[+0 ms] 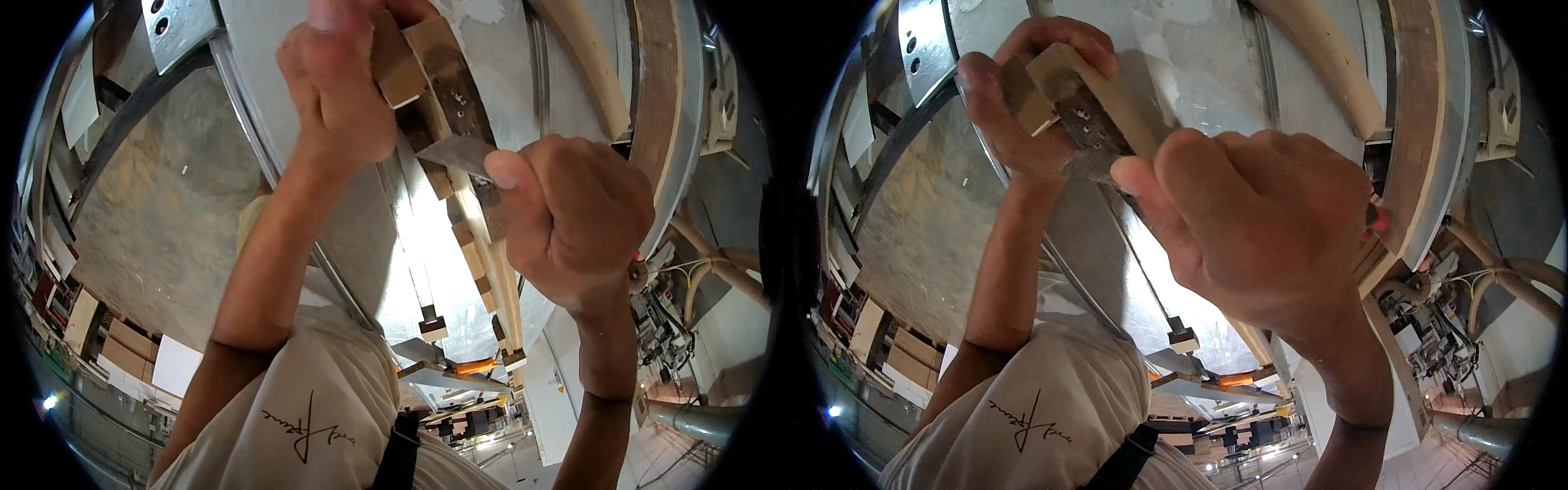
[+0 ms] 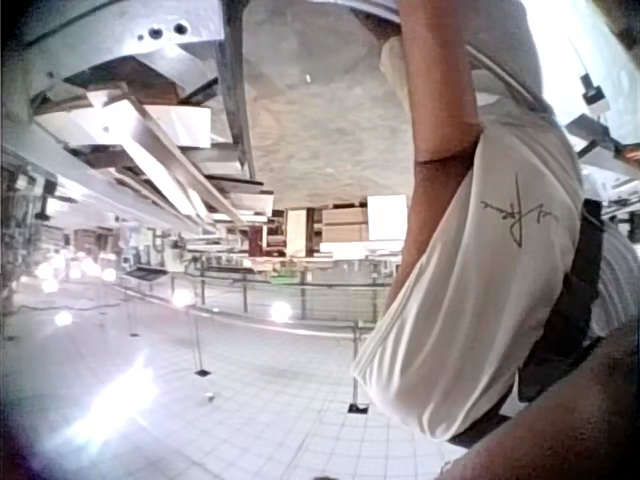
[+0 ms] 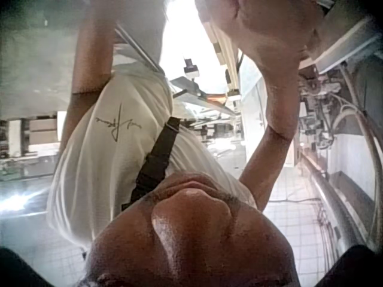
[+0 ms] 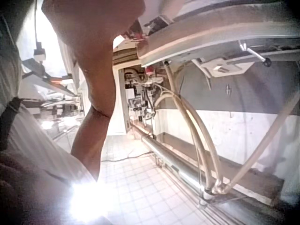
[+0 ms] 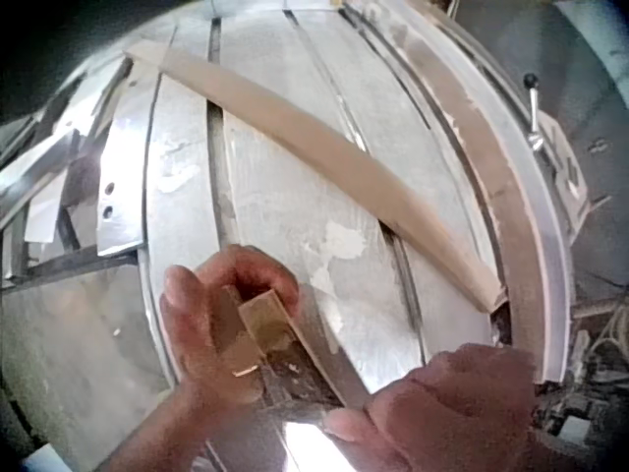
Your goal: The person uses a hand scraper to remove excess adhesive and debris from the edges of curved and straight wooden furniture components on a industrial workbench.
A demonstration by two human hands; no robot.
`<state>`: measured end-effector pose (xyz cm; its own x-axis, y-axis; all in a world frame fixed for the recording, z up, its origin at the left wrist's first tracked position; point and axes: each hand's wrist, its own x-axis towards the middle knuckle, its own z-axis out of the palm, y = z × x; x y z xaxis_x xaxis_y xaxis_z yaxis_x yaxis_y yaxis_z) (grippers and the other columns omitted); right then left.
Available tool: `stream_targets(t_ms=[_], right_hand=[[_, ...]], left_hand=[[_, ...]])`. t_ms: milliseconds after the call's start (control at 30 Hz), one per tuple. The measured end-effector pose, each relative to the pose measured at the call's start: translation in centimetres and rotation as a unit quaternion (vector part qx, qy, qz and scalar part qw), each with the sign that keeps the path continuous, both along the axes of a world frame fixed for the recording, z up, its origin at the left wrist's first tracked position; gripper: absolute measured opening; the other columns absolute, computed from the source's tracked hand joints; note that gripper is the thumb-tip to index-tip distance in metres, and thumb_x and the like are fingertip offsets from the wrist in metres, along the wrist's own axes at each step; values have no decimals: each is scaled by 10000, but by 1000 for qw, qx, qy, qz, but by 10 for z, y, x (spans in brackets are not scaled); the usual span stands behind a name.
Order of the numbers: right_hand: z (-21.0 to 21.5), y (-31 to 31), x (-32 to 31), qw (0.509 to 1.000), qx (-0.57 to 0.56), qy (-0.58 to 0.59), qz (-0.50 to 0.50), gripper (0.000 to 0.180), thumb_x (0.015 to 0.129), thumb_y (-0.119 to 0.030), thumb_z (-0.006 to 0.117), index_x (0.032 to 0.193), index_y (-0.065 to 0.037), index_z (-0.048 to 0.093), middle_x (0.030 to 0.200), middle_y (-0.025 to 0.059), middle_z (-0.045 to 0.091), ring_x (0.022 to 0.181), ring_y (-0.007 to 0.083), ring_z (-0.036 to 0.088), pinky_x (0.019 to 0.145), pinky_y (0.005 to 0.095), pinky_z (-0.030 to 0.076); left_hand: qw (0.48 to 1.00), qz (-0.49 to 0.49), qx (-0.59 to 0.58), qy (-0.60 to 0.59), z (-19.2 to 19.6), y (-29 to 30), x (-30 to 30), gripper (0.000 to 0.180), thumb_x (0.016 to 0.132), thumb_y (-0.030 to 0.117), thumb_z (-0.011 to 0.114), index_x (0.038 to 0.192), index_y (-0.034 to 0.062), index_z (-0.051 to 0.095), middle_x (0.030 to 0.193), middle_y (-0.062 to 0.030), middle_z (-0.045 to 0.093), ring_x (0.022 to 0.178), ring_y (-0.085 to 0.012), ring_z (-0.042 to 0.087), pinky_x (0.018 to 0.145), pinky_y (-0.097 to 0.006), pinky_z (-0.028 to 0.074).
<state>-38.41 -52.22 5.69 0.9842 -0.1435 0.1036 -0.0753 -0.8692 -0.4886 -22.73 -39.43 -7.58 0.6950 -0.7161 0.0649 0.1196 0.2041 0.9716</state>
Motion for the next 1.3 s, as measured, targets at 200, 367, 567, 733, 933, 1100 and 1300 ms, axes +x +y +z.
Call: stream_targets(t_ms=[200,367,567,733,933,1100,1300], right_hand=[[2,2,-33,999,-22,20,-26,386,858,-248,819,684,-122,498,514,14,432,407,173,418,416,325,334],[6,-3,-23,1000,7,29,-6,339,968,-134,701,687,-48,532,560,52,489,449,192,432,447,315,332],[-8,-5,4,998,-2,-58,2,287,922,-78,753,731,-46,542,571,54,492,446,180,430,435,314,341],[-5,-7,-3,1000,9,-20,11,270,926,-79,753,764,-54,538,587,60,508,457,197,440,447,320,356],[-3,-1,-6,999,16,16,-27,286,904,-117,764,735,-76,536,563,52,481,446,202,446,445,332,359],[7,-3,-29,996,-6,92,-2,291,853,-195,801,684,-111,580,500,19,453,412,191,481,427,316,363],[17,2,-26,996,-2,79,-45,377,912,-174,753,637,-119,501,498,30,461,419,174,488,441,335,364]], left_hand=[[999,-6,-1,-47,0,-4,-2,924,962,778,140,924,10,652,840,-135,678,755,-197,622,679,-307,474],[999,19,11,-47,0,-1,-4,924,964,784,141,924,16,653,839,-133,680,737,-203,632,656,-306,483],[999,3,-19,-34,-1,-2,-2,917,983,767,132,931,12,650,847,-132,682,741,-198,632,665,-297,486],[999,14,9,-46,8,-3,-2,929,988,764,111,935,10,650,844,-119,675,739,-182,624,670,-295,482],[997,7,37,-65,11,-2,-7,927,991,773,119,917,16,649,836,-87,661,738,-159,611,668,-287,468],[994,1,86,-61,29,-5,-11,944,982,800,135,890,20,659,802,-63,652,717,-146,600,650,-283,464],[995,13,70,-73,28,-4,-11,932,996,783,143,890,14,659,815,-62,662,735,-136,613,653,-281,470]])
